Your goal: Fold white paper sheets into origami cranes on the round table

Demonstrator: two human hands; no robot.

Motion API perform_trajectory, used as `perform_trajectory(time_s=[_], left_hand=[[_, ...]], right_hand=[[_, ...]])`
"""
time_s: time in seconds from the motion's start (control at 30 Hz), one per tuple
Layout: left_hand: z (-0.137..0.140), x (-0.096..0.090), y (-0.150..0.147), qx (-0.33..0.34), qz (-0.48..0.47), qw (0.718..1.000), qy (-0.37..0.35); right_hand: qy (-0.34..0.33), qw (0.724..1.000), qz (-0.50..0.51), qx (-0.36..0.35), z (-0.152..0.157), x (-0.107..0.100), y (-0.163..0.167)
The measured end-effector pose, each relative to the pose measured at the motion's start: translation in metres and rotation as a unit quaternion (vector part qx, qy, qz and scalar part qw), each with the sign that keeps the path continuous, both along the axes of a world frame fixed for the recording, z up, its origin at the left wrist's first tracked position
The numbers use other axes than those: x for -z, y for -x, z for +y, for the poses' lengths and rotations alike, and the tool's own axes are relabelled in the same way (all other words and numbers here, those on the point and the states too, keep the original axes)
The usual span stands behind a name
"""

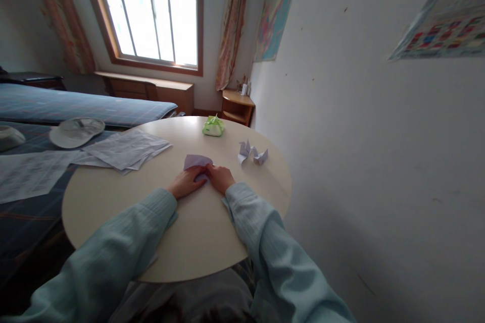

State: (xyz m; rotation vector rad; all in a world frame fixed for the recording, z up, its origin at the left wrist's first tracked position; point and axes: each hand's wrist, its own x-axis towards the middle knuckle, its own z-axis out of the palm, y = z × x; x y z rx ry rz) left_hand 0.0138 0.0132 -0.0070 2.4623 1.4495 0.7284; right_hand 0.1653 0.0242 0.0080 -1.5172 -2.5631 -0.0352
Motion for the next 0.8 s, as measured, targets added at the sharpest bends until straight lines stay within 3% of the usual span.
perform_trajectory(time_s=[0.47,0.8], left_hand=[[0.001,0.0024,0.0,-0.01,0.019,1.0,-0.006],[0.0005,0.0035,-0.0002,-0.01,0.03,0.999,-0.016]], right_hand=[[0.015,0.999,0.02,0.021,0.0064,0.0017,-0.0014],[0.023,1.0,0.0,-0.002,0.0065,0.0007,-0.0005]])
